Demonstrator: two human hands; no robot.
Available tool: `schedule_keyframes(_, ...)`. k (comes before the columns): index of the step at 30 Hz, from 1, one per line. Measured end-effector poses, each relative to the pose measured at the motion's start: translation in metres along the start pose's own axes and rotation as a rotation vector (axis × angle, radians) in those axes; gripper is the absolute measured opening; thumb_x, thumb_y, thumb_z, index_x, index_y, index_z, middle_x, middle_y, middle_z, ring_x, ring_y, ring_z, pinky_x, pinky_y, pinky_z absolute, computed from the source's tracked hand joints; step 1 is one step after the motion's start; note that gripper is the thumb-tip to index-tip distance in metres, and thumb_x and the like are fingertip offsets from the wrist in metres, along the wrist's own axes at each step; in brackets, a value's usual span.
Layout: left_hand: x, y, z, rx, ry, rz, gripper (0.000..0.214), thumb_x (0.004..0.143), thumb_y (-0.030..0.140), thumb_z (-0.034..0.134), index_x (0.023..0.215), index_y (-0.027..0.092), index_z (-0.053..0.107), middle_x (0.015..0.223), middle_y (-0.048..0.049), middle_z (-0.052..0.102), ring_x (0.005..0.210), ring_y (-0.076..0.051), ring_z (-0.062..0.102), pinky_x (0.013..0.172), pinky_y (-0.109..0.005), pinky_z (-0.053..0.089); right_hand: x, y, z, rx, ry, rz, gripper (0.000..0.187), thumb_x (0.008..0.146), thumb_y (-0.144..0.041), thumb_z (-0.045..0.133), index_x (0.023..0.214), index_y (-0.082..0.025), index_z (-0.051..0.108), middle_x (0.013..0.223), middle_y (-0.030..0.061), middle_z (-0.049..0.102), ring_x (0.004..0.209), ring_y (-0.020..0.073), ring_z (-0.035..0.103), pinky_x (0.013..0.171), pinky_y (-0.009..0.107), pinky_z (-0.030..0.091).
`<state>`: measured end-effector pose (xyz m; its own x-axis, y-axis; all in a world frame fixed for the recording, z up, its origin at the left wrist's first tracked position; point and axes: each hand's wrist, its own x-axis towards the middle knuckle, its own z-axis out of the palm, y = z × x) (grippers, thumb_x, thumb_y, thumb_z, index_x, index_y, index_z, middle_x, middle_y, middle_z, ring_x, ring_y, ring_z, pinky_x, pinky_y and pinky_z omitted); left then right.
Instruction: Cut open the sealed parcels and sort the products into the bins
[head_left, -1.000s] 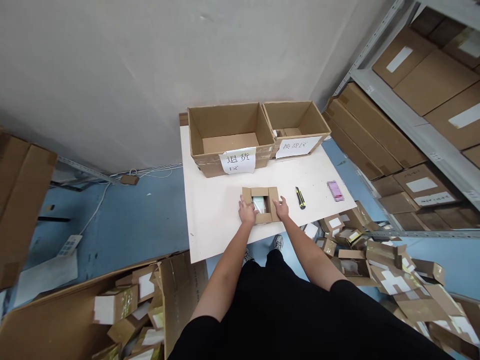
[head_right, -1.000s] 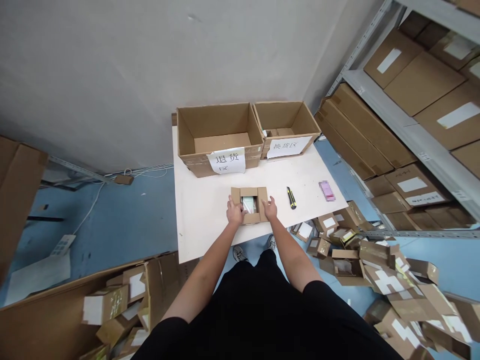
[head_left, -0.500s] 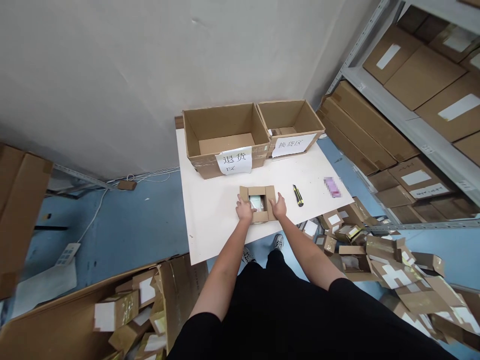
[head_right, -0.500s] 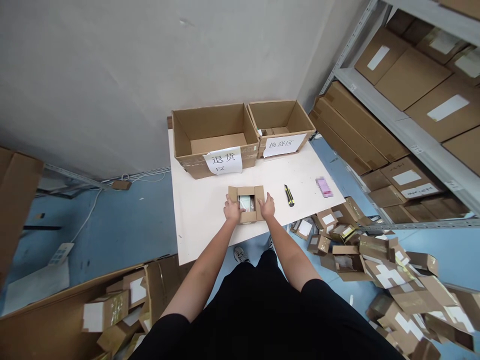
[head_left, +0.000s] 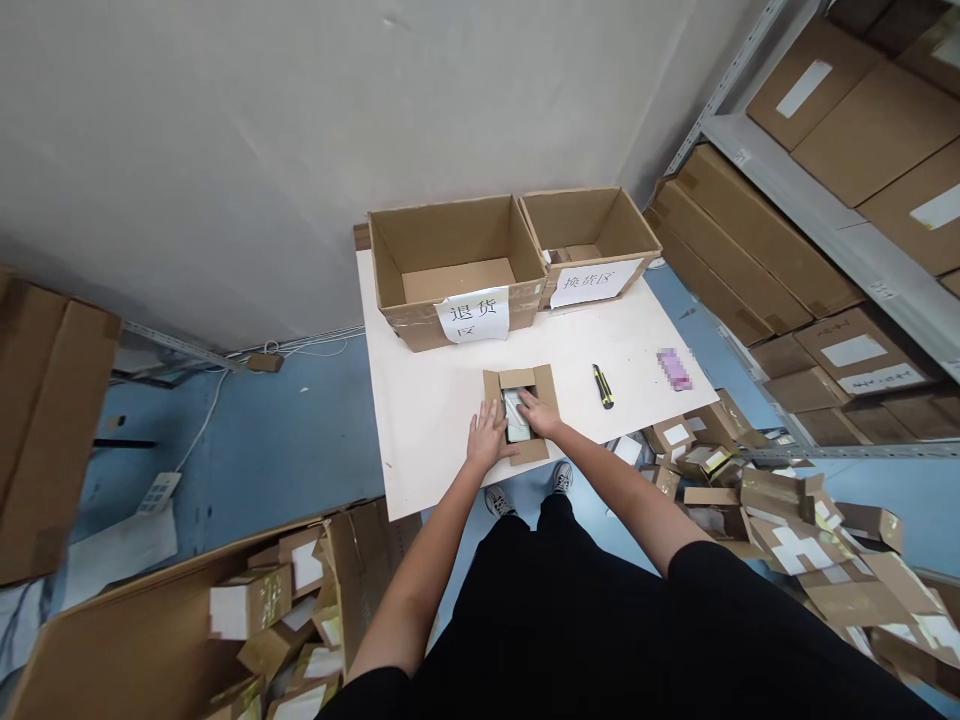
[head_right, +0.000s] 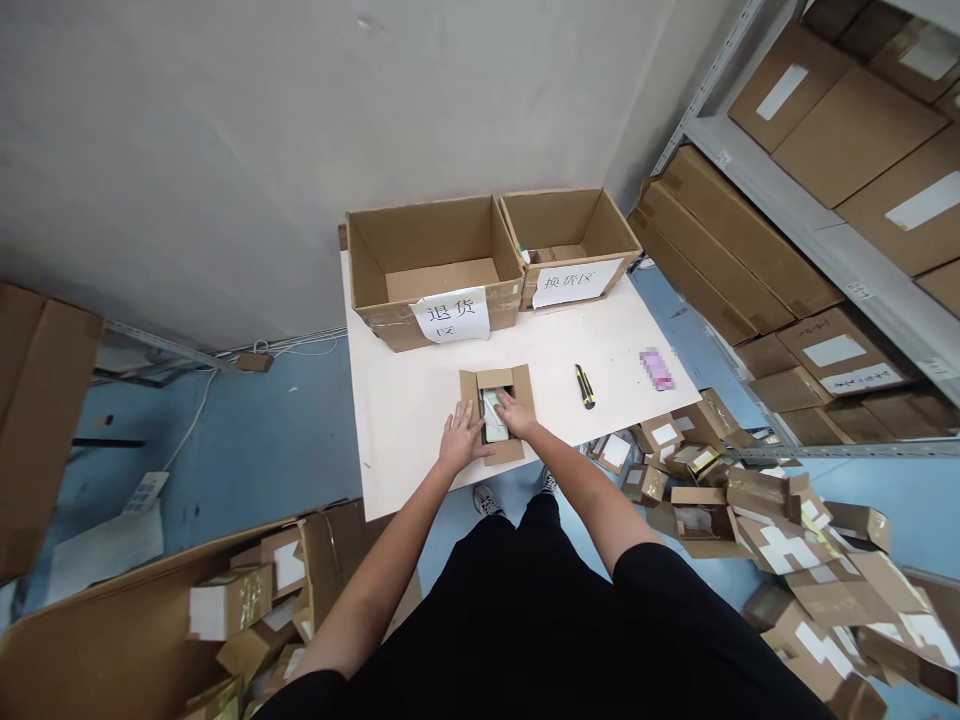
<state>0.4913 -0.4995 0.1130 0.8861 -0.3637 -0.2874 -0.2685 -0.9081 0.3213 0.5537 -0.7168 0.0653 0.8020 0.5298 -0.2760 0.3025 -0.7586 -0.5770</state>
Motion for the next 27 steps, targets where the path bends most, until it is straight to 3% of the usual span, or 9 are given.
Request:
schedule_keyframes(4, -0.006, 0.003, 0.007, -0.060, -0.032, -0.064, 0.107, 0.069, 0.076, 0.084, 0.159, 0.030, 0.050, 0.181, -0.0117, 0.004, 0.166, -0.042, -0.003, 0.131, -0.062, 0.015, 0.006, -0.012, 0.013, -0.120, 0.001, -0.050, 0.109, 0.069, -0.029, 0.095, 0.164, -0.022, 0.042, 0.179, 0.0161, 0.012, 0.166, 0.0403, -0.001, 0.132, 0.060, 0.007)
schedule_keyframes(7, -0.004, 0.001, 0.009, -0.096, -0.046, -0.070, 0.103, 0.067, 0.076, 0.086, 0.153, 0.029, 0.055, 0.181, -0.0110, 0.001, 0.166, -0.043, -0.003, 0.130, -0.063, 0.016, 0.009, -0.017, 0.017, -0.188, -0.011, -0.052, 0.125, 0.062, -0.027, 0.098, 0.169, -0.025, 0.033, 0.180, 0.0150, 0.009, 0.165, 0.0433, -0.003, 0.131, 0.063, 0.003)
schedule_keyframes(11, -0.006, 0.001, 0.011, -0.123, -0.013, -0.062, 0.088, 0.066, 0.072, 0.089, 0.138, 0.028, 0.066, 0.181, -0.0098, 0.004, 0.165, -0.043, 0.000, 0.130, -0.063, 0.018, 0.008, -0.018, 0.014, -0.215, 0.025, -0.074, 0.121, 0.067, -0.019, 0.089, 0.171, -0.024, 0.027, 0.180, 0.0121, 0.007, 0.165, 0.0420, -0.005, 0.131, 0.063, -0.003)
schedule_keyframes(16, -0.006, 0.002, 0.012, -0.136, 0.007, -0.064, 0.080, 0.065, 0.069, 0.092, 0.130, 0.027, 0.070, 0.181, -0.0089, 0.005, 0.165, -0.045, 0.001, 0.129, -0.064, 0.020, 0.004, -0.009, 0.000, -0.167, 0.085, -0.044, 0.107, 0.078, -0.017, 0.077, 0.172, -0.017, 0.026, 0.180, 0.0130, 0.008, 0.166, 0.0379, 0.000, 0.134, 0.054, 0.009)
schedule_keyframes(20, -0.004, 0.003, 0.011, -0.126, -0.026, -0.110, 0.085, 0.064, 0.072, 0.091, 0.132, 0.027, 0.068, 0.181, -0.0101, 0.001, 0.165, -0.046, 0.000, 0.128, -0.065, 0.023, 0.005, -0.005, -0.003, -0.154, -0.043, -0.086, 0.120, 0.067, -0.026, 0.093, 0.170, -0.021, 0.032, 0.180, 0.0143, 0.012, 0.165, 0.0416, 0.005, 0.133, 0.055, 0.011)
schedule_keyframes(23, -0.004, 0.005, 0.012, -0.130, -0.024, -0.105, 0.084, 0.065, 0.072, 0.090, 0.131, 0.026, 0.068, 0.181, -0.0107, 0.000, 0.165, -0.046, 0.002, 0.128, -0.063, 0.025, 0.009, -0.006, 0.004, -0.202, -0.057, -0.049, 0.128, 0.059, -0.028, 0.099, 0.169, -0.023, 0.033, 0.180, 0.0145, 0.010, 0.165, 0.0437, 0.002, 0.132, 0.058, 0.008)
schedule_keyframes(27, -0.004, 0.004, 0.014, -0.147, -0.006, -0.088, 0.085, 0.063, 0.072, 0.091, 0.130, 0.025, 0.068, 0.181, -0.0109, 0.001, 0.165, -0.046, 0.004, 0.129, -0.061, 0.026, 0.013, -0.009, 0.009, -0.242, -0.063, -0.057, 0.120, 0.059, -0.017, 0.096, 0.166, -0.023, 0.040, 0.179, 0.0148, 0.016, 0.165, 0.0436, 0.004, 0.131, 0.060, 0.004)
